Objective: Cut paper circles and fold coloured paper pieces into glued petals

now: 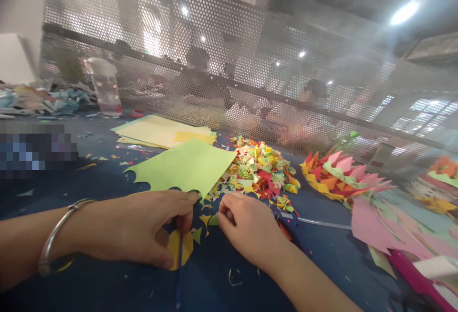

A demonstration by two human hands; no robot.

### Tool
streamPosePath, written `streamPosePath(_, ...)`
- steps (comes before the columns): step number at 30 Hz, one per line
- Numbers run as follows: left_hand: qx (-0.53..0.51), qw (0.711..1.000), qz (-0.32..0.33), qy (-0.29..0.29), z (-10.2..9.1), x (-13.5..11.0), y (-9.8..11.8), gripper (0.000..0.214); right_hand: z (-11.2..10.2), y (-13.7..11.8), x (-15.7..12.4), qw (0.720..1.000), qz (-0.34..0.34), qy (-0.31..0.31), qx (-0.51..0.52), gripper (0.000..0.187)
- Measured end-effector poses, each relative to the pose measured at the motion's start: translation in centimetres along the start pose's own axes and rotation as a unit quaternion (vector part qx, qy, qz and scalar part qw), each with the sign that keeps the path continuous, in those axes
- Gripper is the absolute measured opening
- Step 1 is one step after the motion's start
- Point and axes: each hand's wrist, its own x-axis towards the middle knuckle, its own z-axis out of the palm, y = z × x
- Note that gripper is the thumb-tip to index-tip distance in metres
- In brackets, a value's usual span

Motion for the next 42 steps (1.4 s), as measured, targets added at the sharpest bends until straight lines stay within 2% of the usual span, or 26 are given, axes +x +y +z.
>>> streamPosePath(4,-0.011,1.000,0.016,0.013,0.0,0.0,0.3,0.039,0.0,0.0,-0.2,1.000,-0.023,0.012,0.015,0.013)
streamPosePath(15,0.008,0.998,-0.022,0.052,0.5,-0.3,0.9,0.036,0.0,-0.4,-0.5,0.995,-0.087,0.006,0.047,0.014)
streamPosePath(20,-0.013,0.999,-0.033,0.020,0.5,-0.5,1.2,0.026,0.0,-0.6,-0.5,0.993,-0.102,0.014,0.058,0.015)
streamPosePath(24,-0.031,0.999,-0.027,0.025,0.9,0.0,0.9,0.020,0.0,-0.6,-0.7,0.990,-0.122,0.020,0.070,0.015)
streamPosePath(26,-0.048,0.997,-0.022,0.047,1.0,0.7,0.3,0.025,0.0,-0.6,-0.8,0.989,-0.127,0.025,0.074,0.014)
streamPosePath(28,-0.073,0.992,-0.008,0.101,1.0,1.4,-0.4,0.031,-0.1,-0.7,-0.9,0.989,-0.127,0.030,0.076,0.013)
streamPosePath(30,-0.125,0.980,-0.004,0.153,0.9,2.2,-1.1,0.038,-0.1,-0.8,-0.9,0.988,-0.126,0.033,0.078,0.014)
streamPosePath(32,-0.214,0.960,-0.008,0.179,0.7,2.7,-1.4,0.047,-0.2,-0.8,-0.9,0.987,-0.132,0.037,0.080,0.015)
streamPosePath(34,-0.325,0.928,-0.016,0.179,0.6,3.0,-1.4,0.055,-0.1,-0.7,-0.9,0.985,-0.144,0.052,0.081,0.012)
streamPosePath(37,-0.453,0.877,-0.035,0.157,0.8,3.1,-0.8,0.047,0.2,-0.5,-1.1,0.979,-0.171,0.086,0.071,0.010)
streamPosePath(42,-0.538,0.828,-0.072,0.136,1.3,2.7,0.2,0.028,0.4,-0.5,-1.2,0.965,-0.223,0.133,0.026,0.020)
